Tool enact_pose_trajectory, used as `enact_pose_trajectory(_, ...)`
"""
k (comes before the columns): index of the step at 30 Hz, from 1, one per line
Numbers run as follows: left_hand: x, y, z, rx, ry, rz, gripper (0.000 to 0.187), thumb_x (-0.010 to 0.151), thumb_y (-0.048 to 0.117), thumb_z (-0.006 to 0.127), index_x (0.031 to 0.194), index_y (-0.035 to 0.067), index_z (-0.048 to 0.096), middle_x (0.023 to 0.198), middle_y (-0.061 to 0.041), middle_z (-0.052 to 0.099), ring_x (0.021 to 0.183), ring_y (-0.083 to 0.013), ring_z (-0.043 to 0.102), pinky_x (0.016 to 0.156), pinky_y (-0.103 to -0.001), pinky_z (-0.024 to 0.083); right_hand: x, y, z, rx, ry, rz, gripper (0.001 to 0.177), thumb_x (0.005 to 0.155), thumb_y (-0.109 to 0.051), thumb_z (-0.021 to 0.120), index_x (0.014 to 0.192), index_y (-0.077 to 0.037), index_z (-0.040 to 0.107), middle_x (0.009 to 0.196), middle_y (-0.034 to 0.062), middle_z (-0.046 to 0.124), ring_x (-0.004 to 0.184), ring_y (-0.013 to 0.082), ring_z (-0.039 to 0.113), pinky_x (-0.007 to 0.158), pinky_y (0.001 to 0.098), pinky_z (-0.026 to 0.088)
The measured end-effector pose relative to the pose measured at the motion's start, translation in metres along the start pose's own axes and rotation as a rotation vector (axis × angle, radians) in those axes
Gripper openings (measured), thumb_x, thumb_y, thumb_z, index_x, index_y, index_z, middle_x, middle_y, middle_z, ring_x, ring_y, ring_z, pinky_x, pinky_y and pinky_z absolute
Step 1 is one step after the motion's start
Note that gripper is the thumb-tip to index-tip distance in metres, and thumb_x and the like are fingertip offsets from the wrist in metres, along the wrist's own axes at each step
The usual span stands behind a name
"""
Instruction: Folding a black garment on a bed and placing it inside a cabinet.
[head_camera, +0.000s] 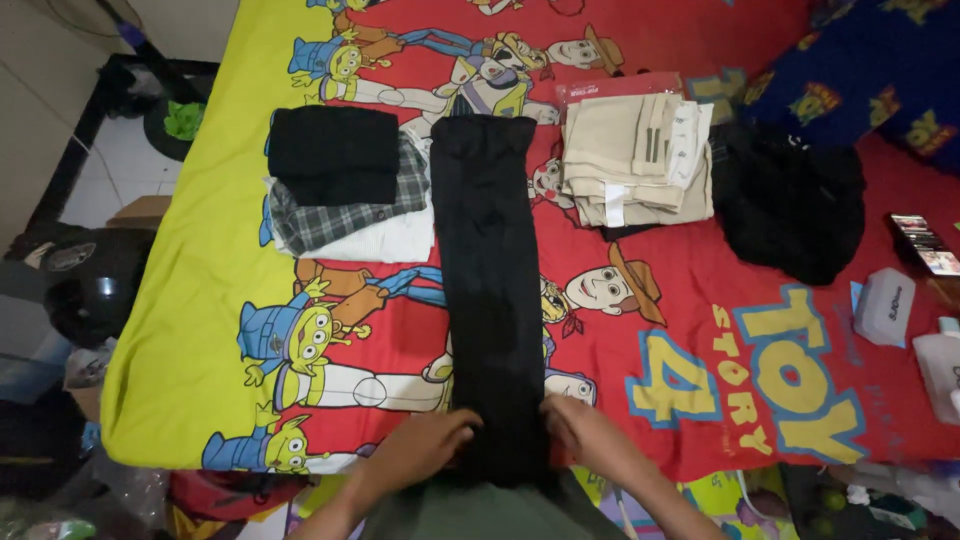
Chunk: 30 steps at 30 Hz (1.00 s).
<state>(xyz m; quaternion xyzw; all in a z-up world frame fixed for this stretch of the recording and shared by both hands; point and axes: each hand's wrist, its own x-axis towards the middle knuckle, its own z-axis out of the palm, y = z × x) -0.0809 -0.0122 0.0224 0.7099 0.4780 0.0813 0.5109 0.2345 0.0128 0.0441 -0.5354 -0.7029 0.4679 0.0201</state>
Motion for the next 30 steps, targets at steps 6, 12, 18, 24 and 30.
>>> enact_pose_trajectory(6, -0.003, 0.016, -0.027, 0.568, 0.225, 0.591, 0.088, 0.066, 0.022, 0.081, 0.148, 0.019, 0.049, 0.155, -0.017, 0.041, 0.145, -0.0394, 0.032, 0.115, -0.059, 0.026, -0.003, -0.021, -0.014, -0.582, 0.17, -0.64, 0.084, 0.068, -0.008, 0.073, 0.148, -0.016, 0.047, 0.155, 0.0171, 0.036, 0.141, 0.0462, 0.03, 0.109, 0.064, 0.027)
enact_pose_trajectory(12, 0.031, -0.017, -0.005, 0.589, 0.103, 0.642, 0.101, 0.068, 0.021, 0.08, 0.159, 0.016, 0.037, 0.167, -0.014, 0.032, 0.156, -0.0374, 0.023, 0.123, -0.061, 0.016, 0.024, -0.001, -0.005, -0.538, -0.038, -0.672, 0.085, 0.073, -0.009, 0.074, 0.152, -0.012, 0.045, 0.164, 0.0092, 0.033, 0.154, 0.0399, 0.021, 0.12, 0.066, 0.011)
enact_pose_trajectory(18, 0.017, 0.009, -0.01, 0.195, 0.13, 0.544, 0.06, 0.081, 0.022, 0.066, 0.14, 0.016, 0.064, 0.128, -0.013, 0.066, 0.122, -0.0343, 0.06, 0.101, -0.05, 0.045, 0.035, 0.075, 0.038, -0.115, 0.06, -0.493, 0.056, 0.088, -0.007, 0.063, 0.144, -0.016, 0.067, 0.141, 0.0074, 0.064, 0.137, 0.0313, 0.057, 0.115, 0.0515, 0.042)
enact_pose_trajectory(24, 0.081, -0.1, 0.054, -0.112, 0.268, 0.108, 0.045, 0.103, 0.038, 0.055, 0.097, -0.005, 0.066, 0.088, -0.021, 0.064, 0.086, -0.036, 0.063, 0.075, -0.047, 0.051, 0.091, 0.141, 0.056, 0.23, 0.314, -0.641, 0.046, 0.098, -0.021, 0.065, 0.137, 0.0, 0.053, 0.123, 0.0217, 0.065, 0.119, 0.027, 0.06, 0.101, 0.0389, 0.046)
enact_pose_trajectory(30, 0.164, -0.091, -0.011, -0.484, 0.488, -0.193, 0.067, 0.104, 0.058, 0.047, 0.099, -0.004, 0.07, 0.085, -0.018, 0.07, 0.078, -0.0245, 0.066, 0.071, -0.036, 0.05, 0.177, 0.105, 0.008, 0.763, 0.426, -0.009, 0.045, 0.119, -0.036, 0.054, 0.114, 0.007, 0.064, 0.098, 0.0071, 0.064, 0.087, 0.0134, 0.057, 0.076, 0.0309, 0.05)
